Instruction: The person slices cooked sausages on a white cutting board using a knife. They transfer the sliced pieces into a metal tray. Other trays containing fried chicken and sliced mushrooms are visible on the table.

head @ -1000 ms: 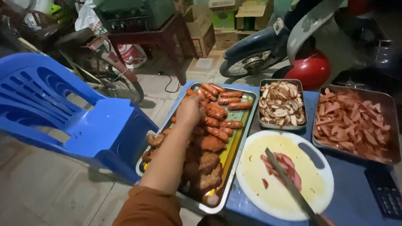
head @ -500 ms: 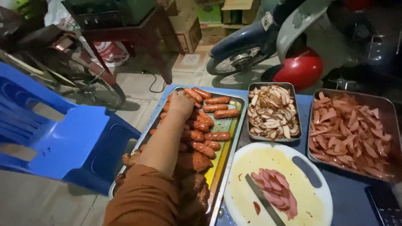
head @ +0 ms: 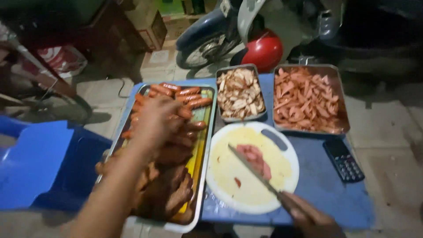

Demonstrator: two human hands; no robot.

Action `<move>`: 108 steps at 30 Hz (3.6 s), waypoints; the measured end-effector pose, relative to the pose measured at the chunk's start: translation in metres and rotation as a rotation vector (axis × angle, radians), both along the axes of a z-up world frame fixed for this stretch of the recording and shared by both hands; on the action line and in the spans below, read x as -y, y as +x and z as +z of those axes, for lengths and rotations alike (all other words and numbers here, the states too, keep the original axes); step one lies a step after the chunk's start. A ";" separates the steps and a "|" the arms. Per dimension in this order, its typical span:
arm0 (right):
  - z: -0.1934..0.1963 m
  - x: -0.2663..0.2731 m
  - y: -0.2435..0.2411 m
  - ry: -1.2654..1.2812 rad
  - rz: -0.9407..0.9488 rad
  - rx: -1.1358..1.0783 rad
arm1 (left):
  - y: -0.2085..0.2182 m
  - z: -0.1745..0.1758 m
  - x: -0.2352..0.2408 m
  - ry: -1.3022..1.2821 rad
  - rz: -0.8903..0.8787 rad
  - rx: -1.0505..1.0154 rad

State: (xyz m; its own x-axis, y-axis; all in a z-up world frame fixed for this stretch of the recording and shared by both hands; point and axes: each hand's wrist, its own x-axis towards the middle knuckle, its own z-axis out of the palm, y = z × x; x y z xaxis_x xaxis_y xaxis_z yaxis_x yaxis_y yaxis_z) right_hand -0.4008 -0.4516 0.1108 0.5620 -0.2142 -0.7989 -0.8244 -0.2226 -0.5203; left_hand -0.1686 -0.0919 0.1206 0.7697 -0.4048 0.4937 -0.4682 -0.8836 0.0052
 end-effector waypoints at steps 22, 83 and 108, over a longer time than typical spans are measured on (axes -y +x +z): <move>0.027 -0.001 -0.033 -0.204 0.316 0.156 | -0.163 -0.082 0.146 -0.465 -0.005 -0.623; 0.004 0.055 -0.088 -0.260 0.319 -0.038 | -0.087 -0.075 0.160 -0.730 0.556 -1.064; -0.005 0.018 -0.075 -0.254 0.397 0.356 | -0.194 -0.119 0.144 -0.541 -0.134 -0.398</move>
